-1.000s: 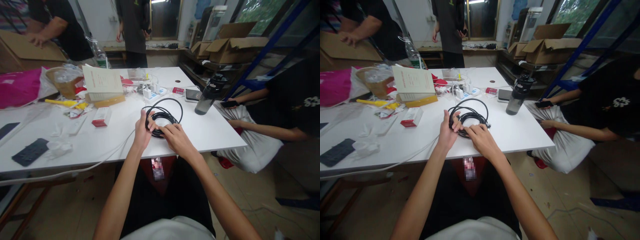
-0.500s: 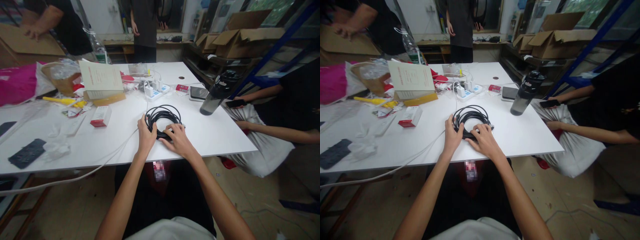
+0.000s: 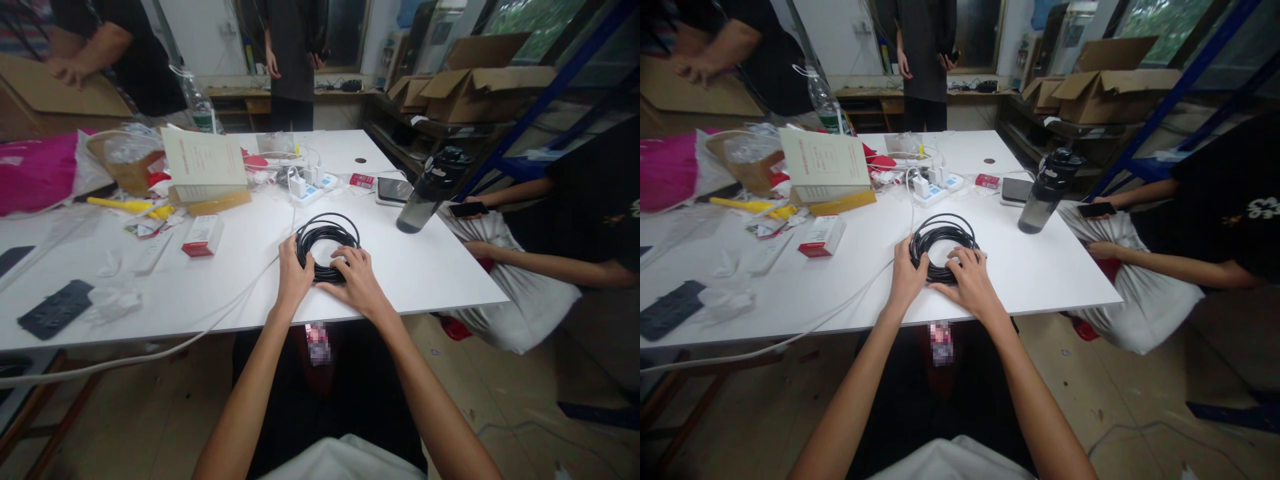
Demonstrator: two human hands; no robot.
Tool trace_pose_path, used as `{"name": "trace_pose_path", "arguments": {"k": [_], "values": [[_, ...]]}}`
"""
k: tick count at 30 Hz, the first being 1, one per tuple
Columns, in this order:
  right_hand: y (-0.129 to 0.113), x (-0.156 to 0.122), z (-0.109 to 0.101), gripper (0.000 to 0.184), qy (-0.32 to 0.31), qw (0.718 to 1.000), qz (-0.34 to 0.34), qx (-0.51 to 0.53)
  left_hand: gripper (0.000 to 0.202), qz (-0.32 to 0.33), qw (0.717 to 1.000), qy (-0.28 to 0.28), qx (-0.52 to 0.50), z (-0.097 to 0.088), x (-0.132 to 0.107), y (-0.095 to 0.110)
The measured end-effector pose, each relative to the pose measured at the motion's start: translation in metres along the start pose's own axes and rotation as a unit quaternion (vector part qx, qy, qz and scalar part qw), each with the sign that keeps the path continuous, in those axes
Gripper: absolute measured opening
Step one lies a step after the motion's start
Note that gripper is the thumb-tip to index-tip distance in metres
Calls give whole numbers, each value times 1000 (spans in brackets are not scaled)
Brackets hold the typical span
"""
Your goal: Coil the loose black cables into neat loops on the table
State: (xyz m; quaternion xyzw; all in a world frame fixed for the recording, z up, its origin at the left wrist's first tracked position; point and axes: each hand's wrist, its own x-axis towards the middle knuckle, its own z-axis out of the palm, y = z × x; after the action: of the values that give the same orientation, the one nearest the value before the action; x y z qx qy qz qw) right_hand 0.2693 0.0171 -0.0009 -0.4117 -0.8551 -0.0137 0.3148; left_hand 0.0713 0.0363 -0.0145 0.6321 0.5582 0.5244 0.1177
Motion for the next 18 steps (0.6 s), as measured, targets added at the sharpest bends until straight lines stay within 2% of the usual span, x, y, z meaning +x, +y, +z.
{"name": "trace_pose_path", "arguments": {"k": [3, 6, 8, 10, 12, 15, 16, 18], "values": [[0, 1, 1, 37, 1, 1000, 0, 0, 50, -3, 1000, -2, 3, 1, 0, -1], [-4, 8, -3, 36, 17, 1000, -2, -10, 50, -12, 1000, -2, 25, -1, 3, 7], [-9, 8, -12, 44, 63, 998, -1, -16, 59, -8, 999, 6, 42, -10, -2, 19], [-13, -6, -24, 53, 123, 992, 12, -12, 66, 13, 999, 9, 47, -30, -20, 30], [-14, -42, -34, 49, 185, 982, 50, -4, 62, 50, 998, -14, 37, -60, -56, 31], [-12, -126, -36, 17, 295, 938, 182, -23, 47, 66, 997, -14, 25, -116, -133, 5], [-12, -155, -33, 19, 298, 919, 255, -32, 38, 32, 999, 1, 32, -132, -158, -8], [-13, -202, -24, 42, 223, 890, 399, -6, 18, -80, 994, 38, 63, -156, -197, -32]]}}
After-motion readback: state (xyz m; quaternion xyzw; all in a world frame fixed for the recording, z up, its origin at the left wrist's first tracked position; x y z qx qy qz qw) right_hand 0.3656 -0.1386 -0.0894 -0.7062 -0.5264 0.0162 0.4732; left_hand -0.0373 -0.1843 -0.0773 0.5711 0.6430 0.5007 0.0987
